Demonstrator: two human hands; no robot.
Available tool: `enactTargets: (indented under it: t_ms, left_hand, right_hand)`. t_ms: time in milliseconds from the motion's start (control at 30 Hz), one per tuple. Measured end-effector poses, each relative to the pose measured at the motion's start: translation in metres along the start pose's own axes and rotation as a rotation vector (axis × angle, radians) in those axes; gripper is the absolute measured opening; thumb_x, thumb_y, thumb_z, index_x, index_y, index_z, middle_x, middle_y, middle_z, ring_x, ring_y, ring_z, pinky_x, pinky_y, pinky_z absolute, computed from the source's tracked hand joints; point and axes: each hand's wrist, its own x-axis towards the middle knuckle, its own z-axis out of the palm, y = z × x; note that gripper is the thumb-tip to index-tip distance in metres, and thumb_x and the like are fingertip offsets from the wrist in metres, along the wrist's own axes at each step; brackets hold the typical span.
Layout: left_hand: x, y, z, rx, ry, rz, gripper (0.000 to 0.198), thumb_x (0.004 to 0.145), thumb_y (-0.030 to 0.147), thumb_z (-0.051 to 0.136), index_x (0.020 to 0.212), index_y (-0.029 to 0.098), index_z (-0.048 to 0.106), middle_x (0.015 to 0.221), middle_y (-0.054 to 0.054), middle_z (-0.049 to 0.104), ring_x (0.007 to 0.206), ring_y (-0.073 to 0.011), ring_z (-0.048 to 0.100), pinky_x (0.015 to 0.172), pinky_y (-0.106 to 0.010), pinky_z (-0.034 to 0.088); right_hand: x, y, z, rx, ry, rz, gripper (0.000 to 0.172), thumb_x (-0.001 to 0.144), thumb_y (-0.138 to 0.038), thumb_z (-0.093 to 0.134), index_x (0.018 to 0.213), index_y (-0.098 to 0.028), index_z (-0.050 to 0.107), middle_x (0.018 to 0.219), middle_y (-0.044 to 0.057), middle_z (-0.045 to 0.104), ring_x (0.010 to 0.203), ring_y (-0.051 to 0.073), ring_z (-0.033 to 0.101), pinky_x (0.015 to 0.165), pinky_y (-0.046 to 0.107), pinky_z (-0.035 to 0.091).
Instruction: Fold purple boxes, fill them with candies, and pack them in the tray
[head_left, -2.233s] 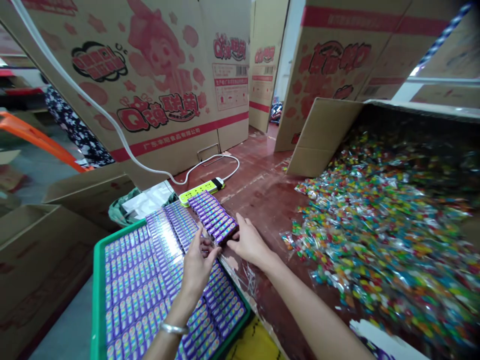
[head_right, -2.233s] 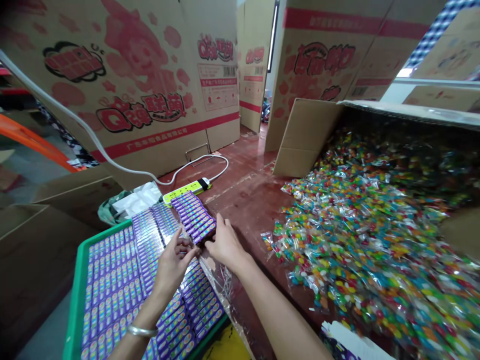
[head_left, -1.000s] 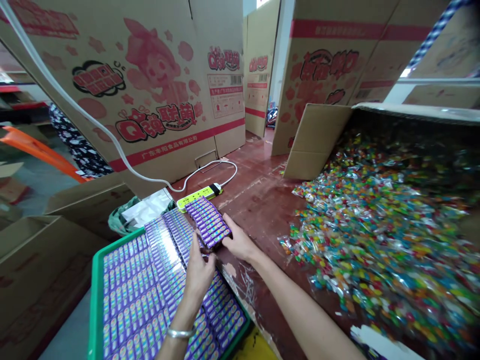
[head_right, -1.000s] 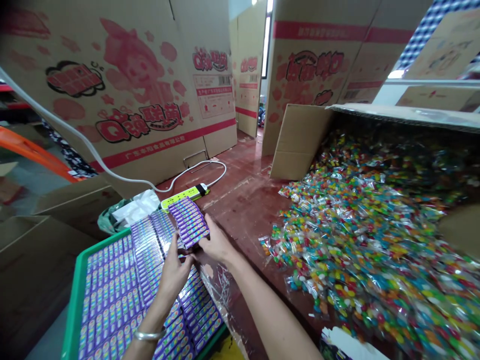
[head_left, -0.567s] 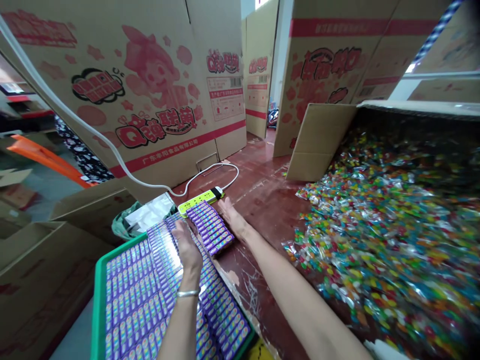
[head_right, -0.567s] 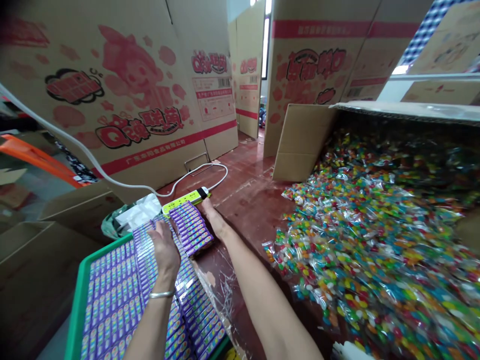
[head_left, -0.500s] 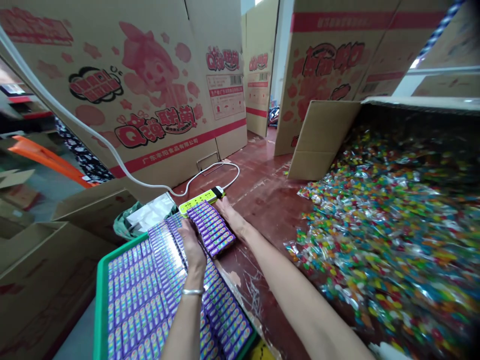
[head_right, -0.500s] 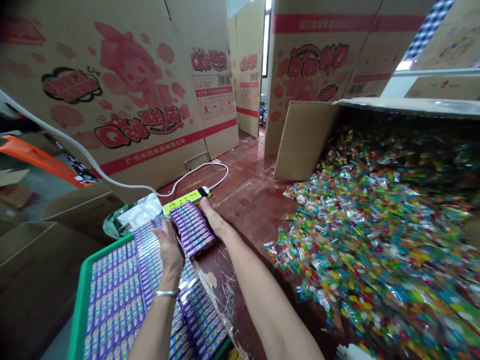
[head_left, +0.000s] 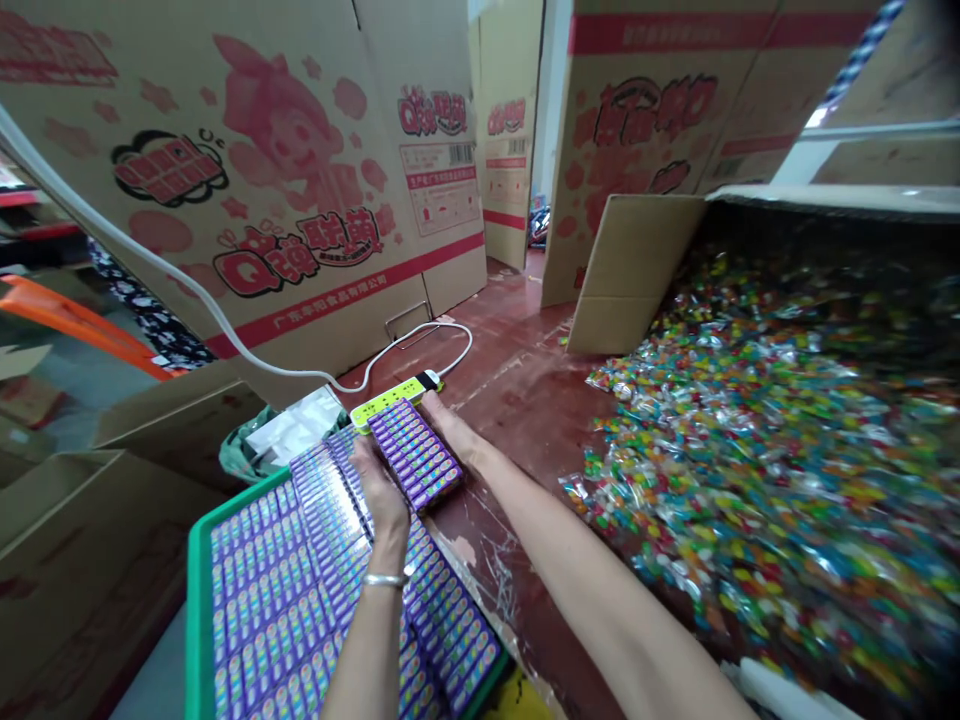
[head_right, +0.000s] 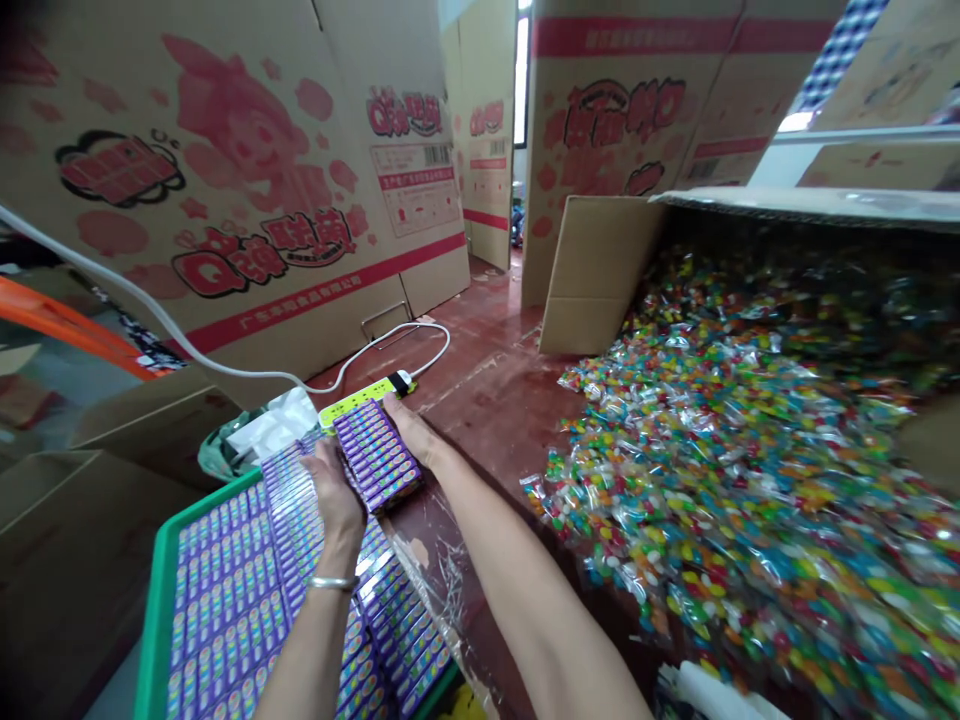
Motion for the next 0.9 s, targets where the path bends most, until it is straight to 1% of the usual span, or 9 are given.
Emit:
enactTargets:
  t_ms: [100,200,233,300,367,467,567,733,900]
  left_hand:
    - [-0.019,0.021,-0.016,-0.025,0.128,0.037,0.056,0.101,0.053,0.024,0.139,0.017,0.044,0.143,-0.013,0.05,0.14,-0.0264,0.041,0.119,-0.05,0.026]
    - [-0.068,0.052,-0.023,-0.034,0.018,0.043,0.049,0.086,0.043,0.065,0.128,0.019,0.054,0.127,-0.008,0.06,0.124,-0.0269,0.055,0.113,-0.047,0.036]
    - [-0.09,0.063,-0.022,-0.025,-0.102,0.043,0.044,0.082,0.039,0.071,0.119,0.019,0.06,0.115,-0.007,0.064,0.112,-0.0267,0.061,0.106,-0.046,0.043]
    - [-0.14,0.085,-0.012,0.115,-0.557,0.169,0.038,0.08,0.034,0.074,0.113,0.02,0.062,0.106,-0.006,0.065,0.101,-0.0251,0.062,0.096,-0.041,0.05]
    - [-0.19,0.103,0.003,0.136,-0.931,0.29,0.046,0.08,0.035,0.075,0.119,0.021,0.057,0.112,-0.009,0.064,0.105,-0.0266,0.06,0.093,-0.04,0.051]
    - [-0.249,0.117,0.026,0.233,-1.229,0.424,0.072,0.073,0.045,0.081,0.131,0.016,0.049,0.117,-0.014,0.062,0.107,-0.0325,0.057,0.094,-0.05,0.049]
    - [-0.275,0.115,0.039,0.403,-1.309,0.465,0.086,0.067,0.046,0.085,0.136,0.014,0.046,0.112,-0.013,0.062,0.102,-0.0346,0.057,0.09,-0.053,0.048]
    - [-0.281,0.107,0.036,0.487,-1.303,0.452,0.092,0.064,0.055,0.083,0.137,0.014,0.044,0.114,-0.014,0.06,0.103,-0.0338,0.054,0.089,-0.049,0.047]
    - [-0.288,0.107,0.031,0.478,-1.272,0.393,0.089,0.064,0.053,0.084,0.132,0.01,0.048,0.114,-0.016,0.058,0.105,-0.0354,0.052,0.093,-0.054,0.043]
  right_hand:
    - [-0.034,-0.044,-0.036,-0.129,0.114,-0.074,0.068,0.088,-0.065,0.055,0.14,-0.021,0.053,0.15,0.007,0.048,0.145,0.024,0.033,0.12,0.044,0.021]
    - [-0.109,-0.098,-0.085,-0.288,0.204,-0.105,0.066,0.076,-0.042,0.08,0.135,-0.025,0.058,0.144,0.006,0.056,0.135,0.025,0.047,0.115,0.041,0.031]
    - [-0.142,-0.115,-0.099,-0.476,0.258,-0.147,0.054,0.081,-0.038,0.075,0.131,-0.023,0.061,0.136,0.007,0.063,0.124,0.024,0.057,0.108,0.04,0.04]
    - [-0.212,-0.14,-0.118,-0.821,0.419,-0.117,0.027,0.09,-0.033,0.062,0.111,-0.019,0.071,0.108,0.007,0.074,0.096,0.02,0.067,0.09,0.035,0.049]
    - [-0.28,-0.148,-0.126,-1.041,0.53,0.015,0.023,0.095,-0.031,0.055,0.097,-0.018,0.074,0.084,0.003,0.074,0.075,0.017,0.065,0.072,0.029,0.049]
    - [-0.359,-0.127,-0.121,-1.239,0.571,0.208,0.023,0.095,-0.027,0.054,0.086,-0.019,0.074,0.081,0.002,0.071,0.073,0.017,0.064,0.068,0.028,0.046]
    - [-0.402,-0.089,-0.105,-1.335,0.49,0.352,0.028,0.097,-0.025,0.049,0.088,-0.023,0.075,0.082,0.003,0.067,0.074,0.018,0.065,0.069,0.028,0.048]
    - [-0.421,-0.047,-0.084,-1.495,0.533,0.445,0.027,0.094,-0.027,0.055,0.115,-0.022,0.071,0.098,0.008,0.063,0.09,0.025,0.067,0.073,0.033,0.052]
    - [-0.426,-0.038,-0.088,-1.339,0.68,0.31,0.022,0.095,-0.031,0.055,0.108,-0.024,0.071,0.097,0.006,0.062,0.087,0.023,0.066,0.081,0.035,0.052]
